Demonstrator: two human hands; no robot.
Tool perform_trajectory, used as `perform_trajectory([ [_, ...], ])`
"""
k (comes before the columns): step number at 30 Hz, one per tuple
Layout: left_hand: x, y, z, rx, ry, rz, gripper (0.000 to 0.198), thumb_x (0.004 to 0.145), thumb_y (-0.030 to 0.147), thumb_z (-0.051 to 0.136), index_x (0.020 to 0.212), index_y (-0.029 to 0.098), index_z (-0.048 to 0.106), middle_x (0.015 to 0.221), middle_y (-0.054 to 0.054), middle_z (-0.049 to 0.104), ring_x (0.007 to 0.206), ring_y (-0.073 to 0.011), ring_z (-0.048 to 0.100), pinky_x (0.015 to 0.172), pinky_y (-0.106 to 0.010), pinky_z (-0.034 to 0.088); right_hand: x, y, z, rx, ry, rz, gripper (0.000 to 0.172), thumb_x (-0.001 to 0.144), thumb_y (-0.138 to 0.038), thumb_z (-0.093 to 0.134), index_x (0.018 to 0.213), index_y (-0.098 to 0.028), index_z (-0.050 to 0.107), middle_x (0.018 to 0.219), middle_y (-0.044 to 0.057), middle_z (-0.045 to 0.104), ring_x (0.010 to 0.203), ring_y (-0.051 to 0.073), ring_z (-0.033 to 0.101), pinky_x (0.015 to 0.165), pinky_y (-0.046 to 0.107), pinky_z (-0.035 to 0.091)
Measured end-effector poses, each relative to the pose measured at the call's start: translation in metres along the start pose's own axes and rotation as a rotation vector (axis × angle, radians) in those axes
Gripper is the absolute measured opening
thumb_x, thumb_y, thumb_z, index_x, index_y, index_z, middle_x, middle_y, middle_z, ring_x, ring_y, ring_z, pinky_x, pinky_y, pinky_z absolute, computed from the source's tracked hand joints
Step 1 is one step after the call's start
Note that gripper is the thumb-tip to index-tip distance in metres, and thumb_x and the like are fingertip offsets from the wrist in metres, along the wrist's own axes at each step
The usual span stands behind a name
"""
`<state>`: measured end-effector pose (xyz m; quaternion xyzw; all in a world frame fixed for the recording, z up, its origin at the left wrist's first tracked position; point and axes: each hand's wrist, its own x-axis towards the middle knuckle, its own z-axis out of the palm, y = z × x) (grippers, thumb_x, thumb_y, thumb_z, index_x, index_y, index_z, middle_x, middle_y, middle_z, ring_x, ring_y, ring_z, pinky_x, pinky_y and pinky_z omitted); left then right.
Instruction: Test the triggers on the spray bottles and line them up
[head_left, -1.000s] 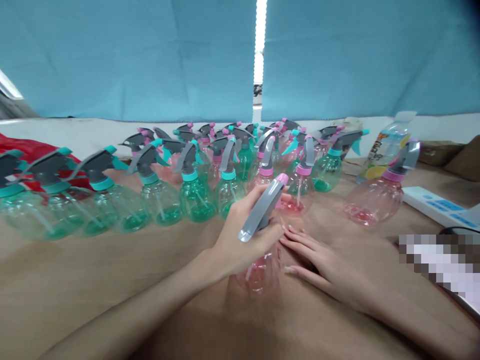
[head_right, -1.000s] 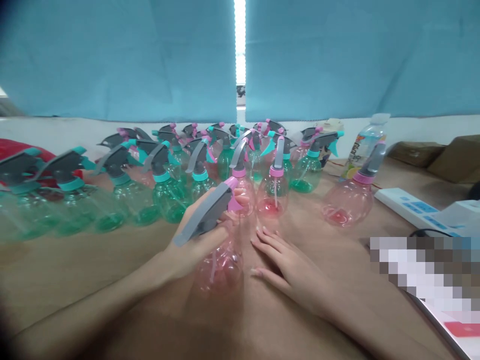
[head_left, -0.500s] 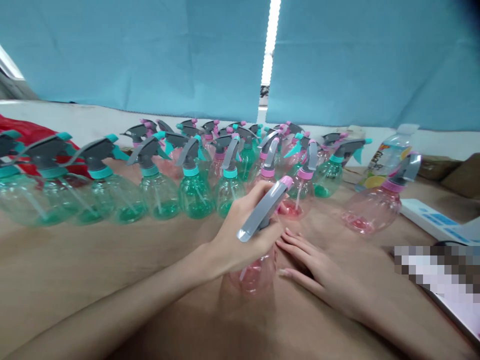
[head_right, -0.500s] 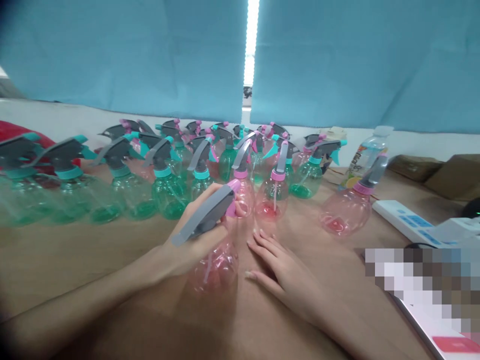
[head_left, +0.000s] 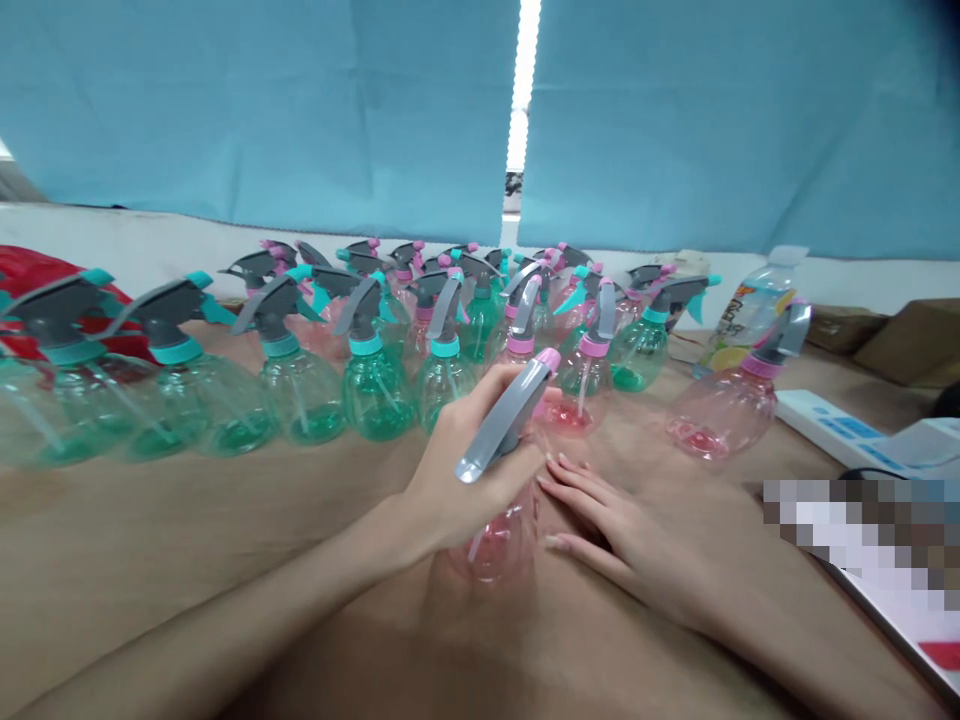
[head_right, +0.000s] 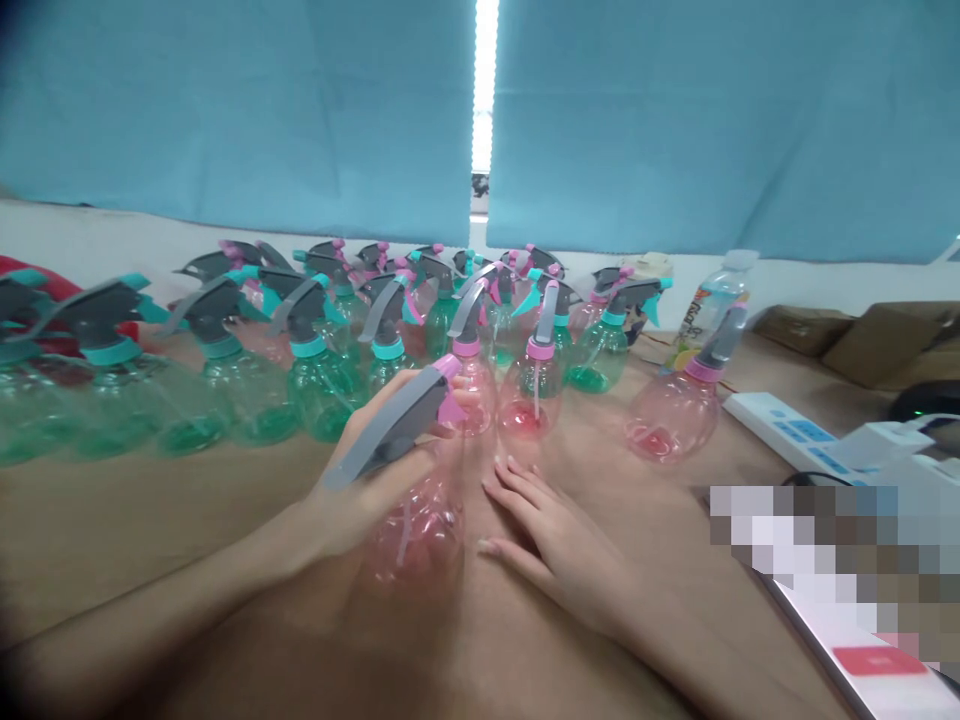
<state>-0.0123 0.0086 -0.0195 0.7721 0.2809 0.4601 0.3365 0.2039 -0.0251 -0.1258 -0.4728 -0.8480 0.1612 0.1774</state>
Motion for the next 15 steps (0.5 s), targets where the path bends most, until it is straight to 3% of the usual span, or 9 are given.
perform_trajectory([
  [15, 0.0003, -0.0041, 0.001, -0.015, 0.03, 0.024, 0.022, 0.074, 0.007, 0.05, 0.089, 0.021, 0.051, 0.07, 0.008, 0.044, 0.059, -0.0088, 0.037, 0.055, -0.025, 0.031, 0.0007, -0.0028, -0.0041, 0.006, -0.032, 0.019, 0.065, 0.097, -0.058, 0.042, 0.147, -0.016, 0.042, 0.156, 0.012, 0.033, 0.145, 0.029, 0.026, 0.117, 0.053, 0.024],
])
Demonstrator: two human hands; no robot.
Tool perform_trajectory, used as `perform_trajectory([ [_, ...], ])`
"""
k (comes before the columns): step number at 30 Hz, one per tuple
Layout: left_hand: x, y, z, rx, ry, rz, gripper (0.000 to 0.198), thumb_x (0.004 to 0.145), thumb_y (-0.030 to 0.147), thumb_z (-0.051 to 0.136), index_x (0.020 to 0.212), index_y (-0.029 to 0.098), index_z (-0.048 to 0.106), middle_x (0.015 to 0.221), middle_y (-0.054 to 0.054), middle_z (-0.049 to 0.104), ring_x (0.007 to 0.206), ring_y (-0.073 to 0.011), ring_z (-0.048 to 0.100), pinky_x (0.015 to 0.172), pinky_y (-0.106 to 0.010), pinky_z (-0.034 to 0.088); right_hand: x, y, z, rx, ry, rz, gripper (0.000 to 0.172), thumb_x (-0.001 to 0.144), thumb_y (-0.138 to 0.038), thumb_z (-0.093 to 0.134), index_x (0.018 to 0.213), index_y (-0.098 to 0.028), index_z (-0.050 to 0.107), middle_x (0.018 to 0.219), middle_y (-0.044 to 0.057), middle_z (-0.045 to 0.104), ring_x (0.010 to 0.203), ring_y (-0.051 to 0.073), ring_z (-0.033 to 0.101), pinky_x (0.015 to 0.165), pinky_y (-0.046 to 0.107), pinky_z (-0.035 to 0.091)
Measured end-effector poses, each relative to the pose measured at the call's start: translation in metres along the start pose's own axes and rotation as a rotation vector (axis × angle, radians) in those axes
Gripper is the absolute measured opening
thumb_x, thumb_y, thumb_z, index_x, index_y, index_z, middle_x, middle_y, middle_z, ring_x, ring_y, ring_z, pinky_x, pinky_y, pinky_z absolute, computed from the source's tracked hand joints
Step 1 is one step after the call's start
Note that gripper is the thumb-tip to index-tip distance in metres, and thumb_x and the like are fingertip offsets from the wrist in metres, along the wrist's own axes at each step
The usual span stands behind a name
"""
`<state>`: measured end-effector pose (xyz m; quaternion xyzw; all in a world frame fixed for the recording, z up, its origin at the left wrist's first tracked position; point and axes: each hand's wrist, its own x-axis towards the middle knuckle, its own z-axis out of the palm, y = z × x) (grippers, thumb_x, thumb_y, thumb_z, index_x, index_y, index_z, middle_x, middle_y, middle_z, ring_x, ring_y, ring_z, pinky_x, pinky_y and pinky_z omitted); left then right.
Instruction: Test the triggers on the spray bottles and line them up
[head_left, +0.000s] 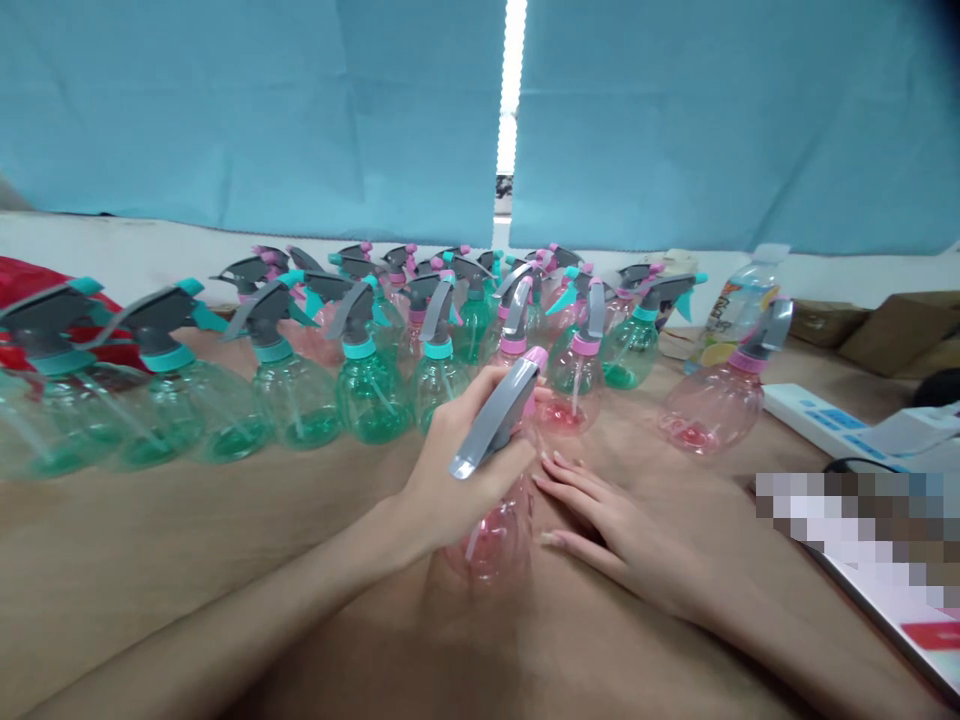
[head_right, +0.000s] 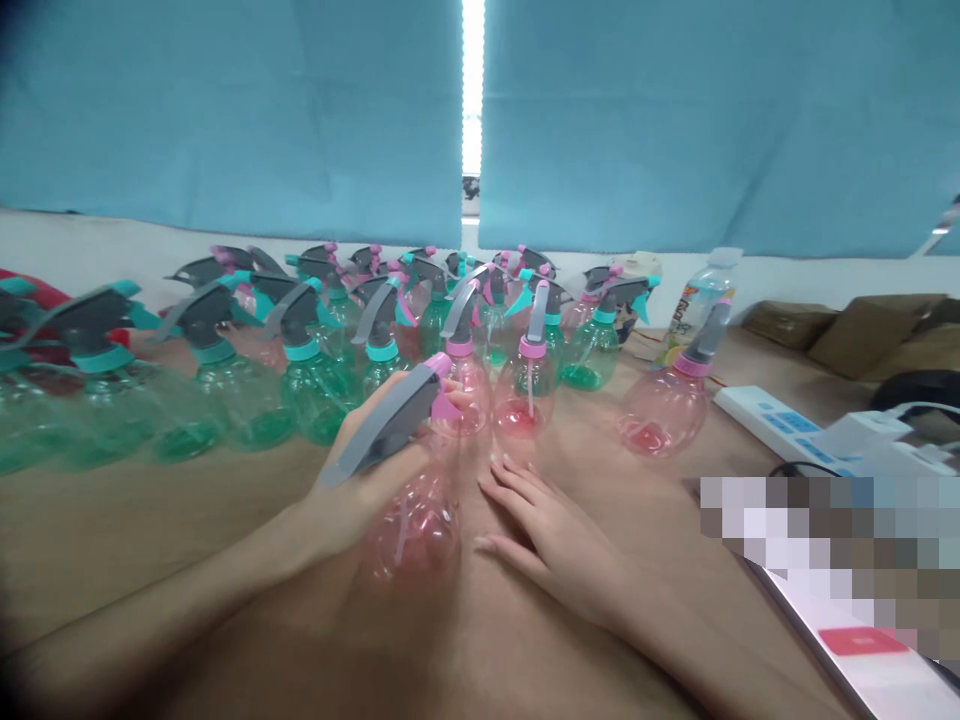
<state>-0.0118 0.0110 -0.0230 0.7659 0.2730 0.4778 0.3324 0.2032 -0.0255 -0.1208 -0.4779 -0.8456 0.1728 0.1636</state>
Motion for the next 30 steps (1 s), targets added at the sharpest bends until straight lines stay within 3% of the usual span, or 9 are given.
perform_trajectory([
  [4, -0.0003, -0.0001, 0.0008, 0.001, -0.011, -0.027, 0.021, 0.073, 0.006, 0.049, 0.087, 0.022, 0.05, 0.066, 0.009, 0.042, 0.056, -0.0078, 0.035, 0.054, -0.024, 0.03, 0.0005, -0.0001, -0.0002, -0.015, 0.001, 0.0, 0.066, 0.097, -0.058, 0.041, 0.147, -0.015, 0.042, 0.156, 0.013, 0.032, 0.145, 0.029, 0.026, 0.117, 0.053, 0.024],
  [12, -0.0012, -0.0016, 0.0006, 0.03, -0.005, -0.016, 0.033, 0.074, 0.008, 0.048, 0.101, 0.025, 0.053, 0.07, 0.009, 0.047, 0.056, -0.0076, 0.039, 0.054, -0.024, 0.031, -0.0008, 0.0016, 0.0027, -0.002, 0.022, 0.001, 0.064, 0.096, -0.058, 0.045, 0.147, -0.019, 0.042, 0.156, 0.01, 0.033, 0.145, 0.028, 0.026, 0.118, 0.052, 0.023],
  [20, -0.0005, 0.0002, 0.0006, 0.018, -0.002, -0.029, 0.029, 0.074, 0.008, 0.051, 0.098, 0.025, 0.051, 0.068, 0.009, 0.044, 0.058, -0.0093, 0.036, 0.055, -0.025, 0.031, 0.0003, -0.0003, 0.001, 0.017, 0.03, -0.012, 0.062, 0.096, -0.056, 0.046, 0.147, -0.02, 0.043, 0.155, 0.012, 0.035, 0.144, 0.031, 0.028, 0.116, 0.056, 0.025],
  [24, 0.0001, 0.0001, 0.0009, 0.014, 0.015, -0.014, 0.021, 0.073, 0.007, 0.05, 0.085, 0.023, 0.047, 0.068, 0.009, 0.041, 0.059, -0.0096, 0.036, 0.057, -0.026, 0.032, -0.0001, 0.0004, 0.0017, 0.026, 0.044, -0.018, 0.06, 0.096, -0.055, 0.047, 0.147, -0.024, 0.043, 0.155, 0.01, 0.036, 0.143, 0.03, 0.03, 0.116, 0.056, 0.026],
  [30, 0.0016, 0.0018, 0.0007, 0.033, 0.02, -0.021, 0.019, 0.071, 0.007, 0.048, 0.082, 0.022, 0.046, 0.068, 0.007, 0.041, 0.06, -0.0104, 0.034, 0.057, -0.026, 0.032, 0.0002, -0.0015, -0.0003, 0.019, 0.007, -0.004, 0.065, 0.097, -0.057, 0.044, 0.148, -0.018, 0.041, 0.156, 0.012, 0.033, 0.145, 0.029, 0.026, 0.118, 0.054, 0.022],
])
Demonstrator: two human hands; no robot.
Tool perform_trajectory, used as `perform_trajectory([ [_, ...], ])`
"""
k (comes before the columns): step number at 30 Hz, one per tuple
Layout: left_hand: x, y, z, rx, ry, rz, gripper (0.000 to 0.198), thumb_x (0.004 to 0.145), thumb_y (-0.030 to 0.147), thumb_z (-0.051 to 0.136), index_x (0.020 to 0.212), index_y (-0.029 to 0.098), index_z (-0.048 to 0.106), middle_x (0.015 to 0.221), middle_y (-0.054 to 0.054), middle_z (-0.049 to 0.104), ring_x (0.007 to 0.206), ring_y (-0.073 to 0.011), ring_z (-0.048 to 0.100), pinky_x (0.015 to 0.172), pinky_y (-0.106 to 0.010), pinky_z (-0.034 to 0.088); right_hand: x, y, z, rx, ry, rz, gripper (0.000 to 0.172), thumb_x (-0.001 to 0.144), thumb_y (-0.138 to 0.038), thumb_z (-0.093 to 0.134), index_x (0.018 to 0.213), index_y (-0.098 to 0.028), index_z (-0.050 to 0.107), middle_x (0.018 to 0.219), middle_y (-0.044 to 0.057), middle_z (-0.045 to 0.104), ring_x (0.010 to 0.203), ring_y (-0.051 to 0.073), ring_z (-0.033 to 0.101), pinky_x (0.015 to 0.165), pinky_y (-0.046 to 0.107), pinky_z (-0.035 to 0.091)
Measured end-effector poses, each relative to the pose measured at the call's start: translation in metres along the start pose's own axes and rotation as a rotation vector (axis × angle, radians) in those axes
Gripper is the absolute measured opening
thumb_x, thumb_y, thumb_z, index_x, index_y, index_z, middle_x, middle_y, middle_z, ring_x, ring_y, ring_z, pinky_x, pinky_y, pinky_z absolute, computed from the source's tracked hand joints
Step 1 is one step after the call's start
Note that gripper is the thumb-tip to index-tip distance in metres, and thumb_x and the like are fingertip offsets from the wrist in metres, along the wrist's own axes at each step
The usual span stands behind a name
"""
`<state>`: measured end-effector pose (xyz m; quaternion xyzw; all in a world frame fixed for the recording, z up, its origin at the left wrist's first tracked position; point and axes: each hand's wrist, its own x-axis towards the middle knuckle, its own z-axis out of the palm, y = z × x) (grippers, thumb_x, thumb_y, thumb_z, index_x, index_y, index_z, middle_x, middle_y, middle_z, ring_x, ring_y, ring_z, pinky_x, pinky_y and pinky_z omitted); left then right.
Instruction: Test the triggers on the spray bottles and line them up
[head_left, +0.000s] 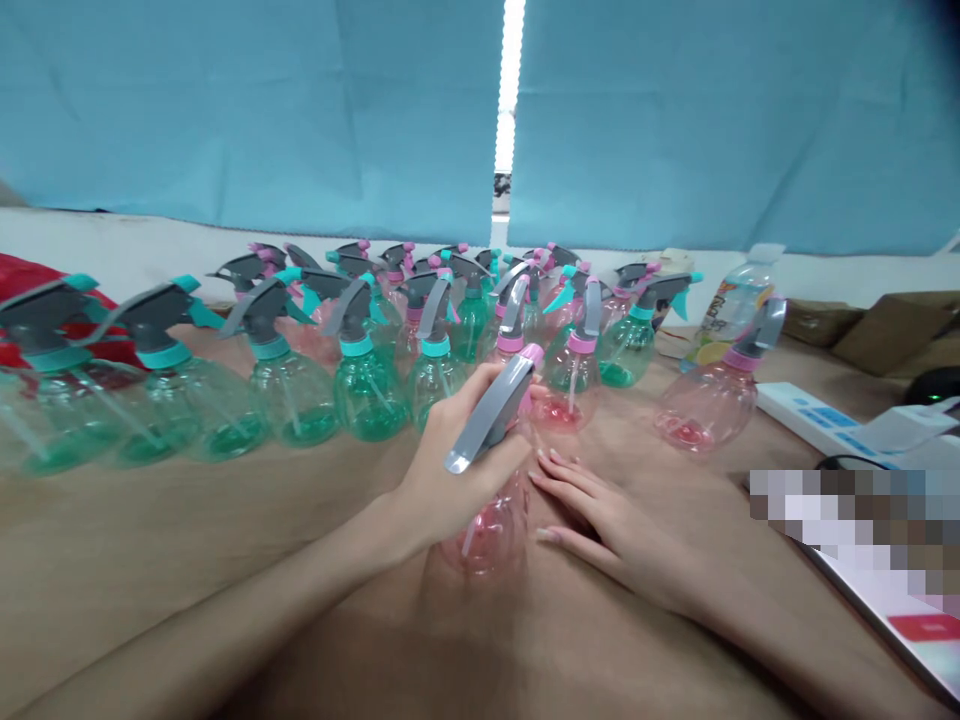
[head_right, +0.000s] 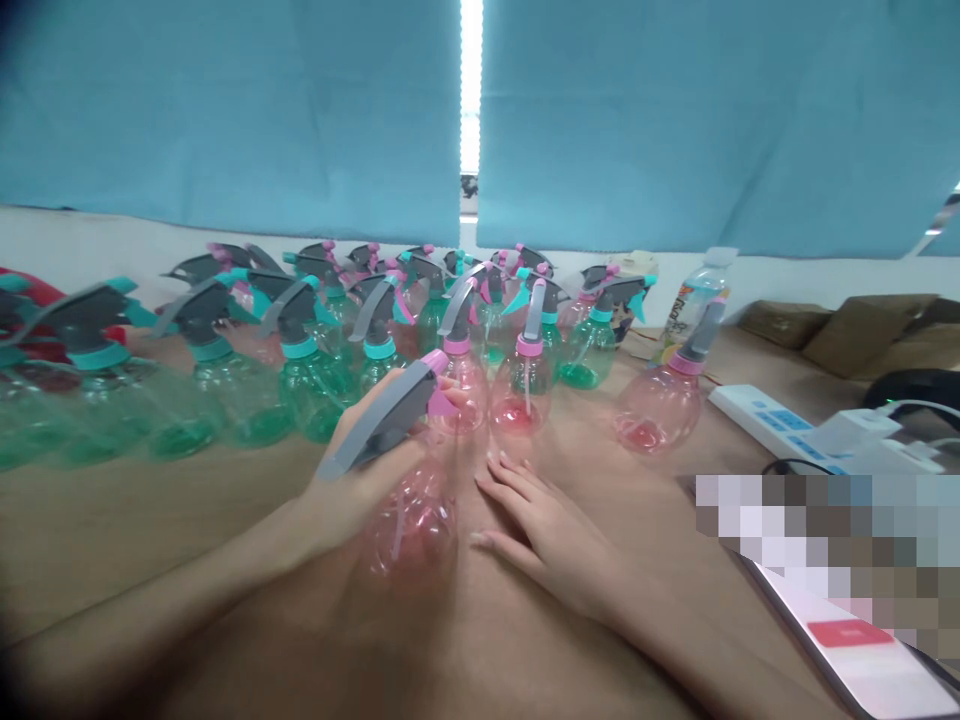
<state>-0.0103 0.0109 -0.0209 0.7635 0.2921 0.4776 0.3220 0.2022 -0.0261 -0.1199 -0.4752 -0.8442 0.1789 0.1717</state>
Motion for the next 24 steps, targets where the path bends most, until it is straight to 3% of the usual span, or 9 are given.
perform_trajectory([
  [9, -0.001, -0.002, 0.001, 0.021, -0.01, -0.075, 0.028, 0.074, 0.012, 0.05, 0.1, 0.021, 0.055, 0.068, 0.007, 0.043, 0.057, -0.0106, 0.034, 0.054, -0.025, 0.032, 0.002, -0.002, -0.001, 0.019, 0.021, -0.025, 0.063, 0.096, -0.057, 0.045, 0.146, -0.019, 0.043, 0.155, 0.013, 0.037, 0.144, 0.03, 0.028, 0.117, 0.055, 0.024],
  [12, 0.001, -0.002, 0.005, 0.015, 0.001, -0.062, 0.031, 0.073, 0.012, 0.05, 0.102, 0.021, 0.057, 0.073, 0.005, 0.048, 0.061, -0.0118, 0.039, 0.059, -0.027, 0.035, 0.005, -0.006, -0.008, 0.021, 0.002, -0.046, 0.062, 0.095, -0.056, 0.047, 0.143, -0.016, 0.048, 0.151, 0.015, 0.042, 0.143, 0.031, 0.032, 0.115, 0.053, 0.03],
  [14, 0.004, -0.001, 0.01, 0.013, 0.003, -0.054, 0.029, 0.073, 0.012, 0.051, 0.1, 0.02, 0.057, 0.074, 0.004, 0.051, 0.064, -0.0128, 0.043, 0.062, -0.029, 0.037, 0.005, -0.009, -0.017, 0.045, -0.004, -0.051, 0.058, 0.095, -0.054, 0.05, 0.14, -0.018, 0.05, 0.147, 0.015, 0.049, 0.138, 0.032, 0.041, 0.11, 0.052, 0.038],
  [17, 0.01, -0.001, 0.022, 0.016, -0.006, -0.046, 0.025, 0.074, 0.013, 0.052, 0.098, 0.019, 0.057, 0.077, 0.001, 0.056, 0.068, -0.0148, 0.05, 0.066, -0.031, 0.041, -0.002, -0.009, -0.039, 0.081, -0.027, -0.026, 0.052, 0.095, -0.048, 0.052, 0.141, -0.023, 0.049, 0.141, 0.011, 0.056, 0.124, 0.03, 0.056, 0.103, 0.049, 0.047],
  [20, 0.018, -0.002, 0.039, 0.028, -0.015, -0.003, 0.029, 0.075, 0.013, 0.051, 0.103, 0.02, 0.057, 0.081, 0.001, 0.06, 0.069, -0.015, 0.055, 0.069, -0.031, 0.044, -0.017, -0.001, -0.061, 0.08, -0.062, 0.019, 0.056, 0.093, -0.047, 0.056, 0.144, -0.028, 0.044, 0.142, 0.007, 0.056, 0.124, 0.03, 0.056, 0.102, 0.048, 0.047],
  [24, 0.035, -0.004, 0.069, 0.066, -0.021, 0.024, 0.03, 0.076, 0.01, 0.05, 0.104, 0.019, 0.058, 0.09, -0.001, 0.066, 0.074, -0.0152, 0.06, 0.071, -0.03, 0.047, -0.041, 0.012, -0.078, 0.102, 0.091, 0.114, 0.069, 0.084, -0.055, 0.065, 0.144, -0.029, 0.044, 0.143, 0.008, 0.054, 0.124, 0.034, 0.055, 0.1, 0.05, 0.048],
])
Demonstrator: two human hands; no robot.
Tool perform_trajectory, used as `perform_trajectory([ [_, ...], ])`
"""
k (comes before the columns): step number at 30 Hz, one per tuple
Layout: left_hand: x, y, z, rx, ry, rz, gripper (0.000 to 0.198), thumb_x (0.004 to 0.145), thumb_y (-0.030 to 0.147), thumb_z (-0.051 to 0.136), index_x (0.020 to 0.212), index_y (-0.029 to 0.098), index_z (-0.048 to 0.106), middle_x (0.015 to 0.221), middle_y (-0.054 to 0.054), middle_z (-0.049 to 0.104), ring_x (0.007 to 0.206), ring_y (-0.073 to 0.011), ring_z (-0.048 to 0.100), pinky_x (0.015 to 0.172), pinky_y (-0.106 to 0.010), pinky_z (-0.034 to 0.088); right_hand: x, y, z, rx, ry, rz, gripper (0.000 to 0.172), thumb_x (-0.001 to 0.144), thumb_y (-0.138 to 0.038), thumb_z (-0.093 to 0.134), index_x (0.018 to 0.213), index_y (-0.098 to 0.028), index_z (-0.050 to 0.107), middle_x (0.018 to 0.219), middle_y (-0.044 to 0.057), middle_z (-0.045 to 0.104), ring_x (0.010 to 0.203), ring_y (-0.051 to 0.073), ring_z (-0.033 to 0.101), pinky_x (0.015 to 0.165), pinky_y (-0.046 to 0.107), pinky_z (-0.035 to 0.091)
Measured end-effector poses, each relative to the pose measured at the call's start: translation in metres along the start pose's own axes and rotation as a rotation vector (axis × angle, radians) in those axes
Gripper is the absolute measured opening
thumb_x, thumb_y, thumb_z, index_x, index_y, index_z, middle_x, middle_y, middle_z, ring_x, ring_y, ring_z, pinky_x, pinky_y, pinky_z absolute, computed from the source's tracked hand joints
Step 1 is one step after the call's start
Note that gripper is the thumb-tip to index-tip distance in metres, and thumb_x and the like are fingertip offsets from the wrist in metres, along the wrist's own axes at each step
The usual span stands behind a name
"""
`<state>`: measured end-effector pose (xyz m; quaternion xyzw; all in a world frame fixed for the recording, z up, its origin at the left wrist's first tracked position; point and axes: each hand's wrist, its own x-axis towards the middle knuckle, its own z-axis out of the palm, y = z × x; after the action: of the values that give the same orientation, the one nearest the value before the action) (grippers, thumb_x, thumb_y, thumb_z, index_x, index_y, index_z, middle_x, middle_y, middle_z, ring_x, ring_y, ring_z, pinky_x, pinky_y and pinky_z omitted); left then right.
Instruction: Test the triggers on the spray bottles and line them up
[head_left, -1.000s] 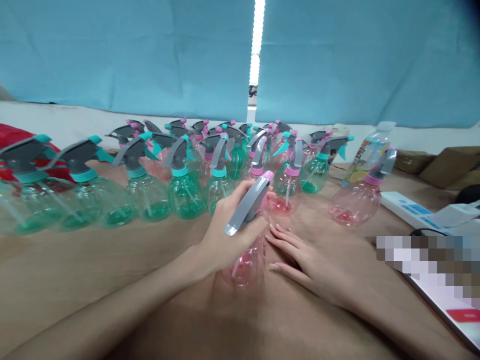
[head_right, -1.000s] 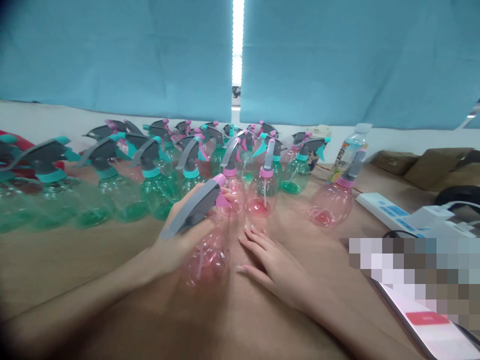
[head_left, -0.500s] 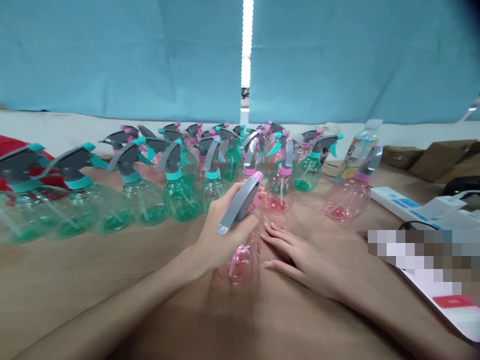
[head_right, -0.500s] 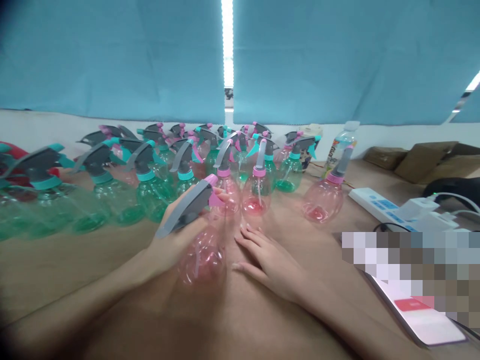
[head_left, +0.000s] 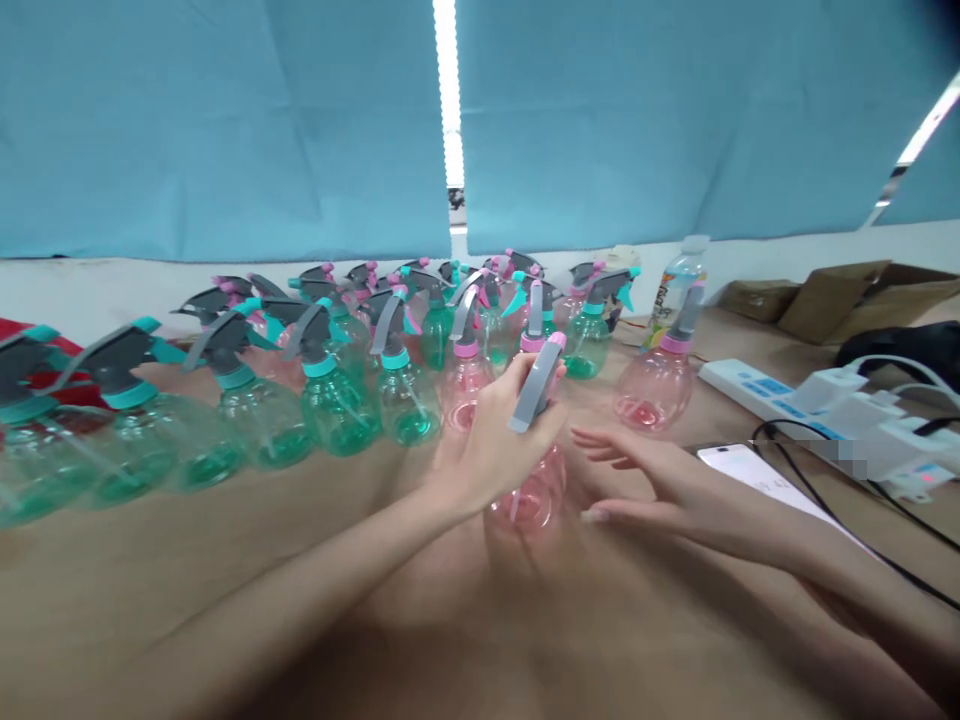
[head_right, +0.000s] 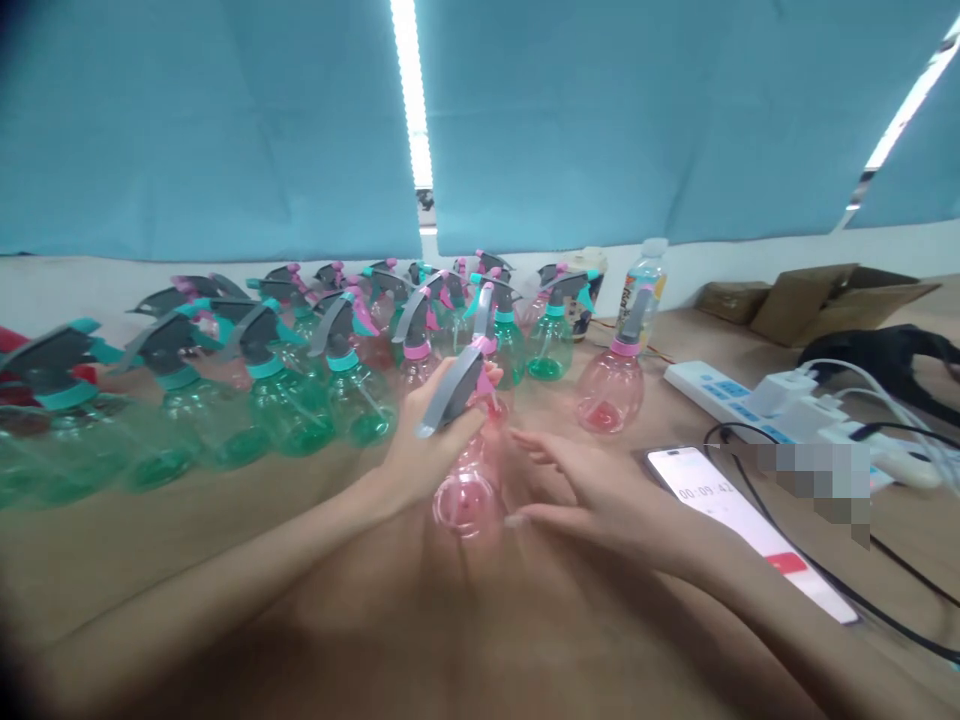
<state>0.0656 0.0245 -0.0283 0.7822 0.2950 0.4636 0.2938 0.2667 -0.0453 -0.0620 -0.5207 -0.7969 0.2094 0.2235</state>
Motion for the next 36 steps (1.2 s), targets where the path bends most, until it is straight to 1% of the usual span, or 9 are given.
perform_trajectory([
  [3, 0.017, 0.0, 0.028, -0.008, 0.012, 0.005, 0.034, 0.077, 0.009, 0.051, 0.109, 0.019, 0.057, 0.095, -0.004, 0.069, 0.078, -0.0168, 0.062, 0.075, -0.032, 0.048, -0.008, 0.004, -0.008, 0.02, 0.172, 0.05, 0.074, 0.082, -0.058, 0.066, 0.143, -0.025, 0.042, 0.139, 0.012, 0.057, 0.12, 0.034, 0.058, 0.096, 0.049, 0.051],
  [5, 0.029, 0.0, 0.047, -0.008, 0.019, 0.008, 0.029, 0.076, 0.009, 0.053, 0.102, 0.019, 0.058, 0.091, -0.004, 0.069, 0.075, -0.0176, 0.062, 0.074, -0.033, 0.048, -0.007, 0.005, -0.013, -0.009, 0.259, 0.036, 0.073, 0.082, -0.058, 0.065, 0.142, -0.024, 0.042, 0.133, 0.013, 0.06, 0.116, 0.034, 0.061, 0.091, 0.049, 0.053],
  [8, 0.046, -0.003, 0.072, -0.016, 0.032, 0.023, 0.024, 0.077, 0.009, 0.053, 0.098, 0.019, 0.057, 0.094, -0.005, 0.07, 0.077, -0.0187, 0.064, 0.075, -0.034, 0.049, 0.001, 0.01, -0.019, -0.083, 0.3, 0.002, 0.064, 0.082, -0.058, 0.064, 0.134, -0.024, 0.047, 0.122, 0.012, 0.064, 0.11, 0.034, 0.062, 0.087, 0.05, 0.053],
  [14, 0.078, -0.014, 0.094, 0.012, 0.044, 0.047, 0.02, 0.078, 0.006, 0.053, 0.093, 0.017, 0.059, 0.088, -0.004, 0.068, 0.079, -0.0188, 0.064, 0.079, -0.032, 0.047, 0.027, 0.03, -0.024, -0.231, 0.39, 0.009, 0.047, 0.085, -0.058, 0.06, 0.112, -0.02, 0.052, 0.107, 0.014, 0.065, 0.096, 0.035, 0.064, 0.072, 0.045, 0.053],
  [18, 0.09, -0.019, 0.092, 0.03, 0.008, 0.022, 0.017, 0.082, 0.015, 0.059, 0.098, 0.018, 0.06, 0.092, -0.004, 0.07, 0.085, -0.02, 0.066, 0.081, -0.032, 0.048, 0.041, 0.04, -0.03, -0.254, 0.393, 0.005, 0.043, 0.086, -0.053, 0.062, 0.109, -0.018, 0.053, 0.105, 0.014, 0.066, 0.094, 0.033, 0.063, 0.075, 0.042, 0.05],
  [23, 0.087, -0.011, 0.08, 0.059, -0.041, -0.061, 0.055, 0.08, 0.025, 0.067, 0.13, 0.012, 0.05, 0.124, -0.017, 0.065, 0.115, -0.0303, 0.061, 0.097, -0.042, 0.047, 0.052, 0.046, -0.038, -0.288, 0.356, 0.041, 0.031, 0.088, -0.044, 0.062, 0.106, -0.02, 0.055, 0.1, 0.01, 0.069, 0.089, 0.03, 0.066, 0.071, 0.038, 0.049],
  [25, 0.078, -0.005, 0.074, 0.078, -0.055, -0.097, 0.062, 0.08, 0.024, 0.065, 0.136, 0.008, 0.044, 0.137, -0.022, 0.056, 0.128, -0.0333, 0.052, 0.104, -0.046, 0.042, 0.056, 0.045, -0.042, -0.298, 0.338, 0.065, 0.03, 0.088, -0.04, 0.062, 0.108, -0.019, 0.055, 0.101, 0.01, 0.07, 0.09, 0.03, 0.067, 0.07, 0.036, 0.048],
  [29, 0.05, 0.008, 0.059, 0.103, -0.128, -0.122, 0.067, 0.083, 0.021, 0.058, 0.144, 0.006, 0.035, 0.15, -0.021, 0.041, 0.138, -0.0319, 0.041, 0.113, -0.049, 0.034, 0.062, 0.04, -0.047, -0.314, 0.304, 0.122, 0.036, 0.087, -0.031, 0.063, 0.119, -0.018, 0.052, 0.108, 0.011, 0.071, 0.095, 0.029, 0.068, 0.069, 0.032, 0.047],
  [36, -0.001, 0.013, 0.037, 0.179, -0.327, -0.133, 0.055, 0.087, 0.02, 0.054, 0.139, 0.011, 0.039, 0.145, -0.015, 0.048, 0.133, -0.0279, 0.045, 0.112, -0.049, 0.037, 0.076, 0.04, -0.047, -0.339, 0.292, 0.233, 0.049, 0.083, -0.035, 0.071, 0.124, -0.015, 0.052, 0.101, 0.014, 0.073, 0.091, 0.033, 0.069, 0.066, 0.033, 0.047],
])
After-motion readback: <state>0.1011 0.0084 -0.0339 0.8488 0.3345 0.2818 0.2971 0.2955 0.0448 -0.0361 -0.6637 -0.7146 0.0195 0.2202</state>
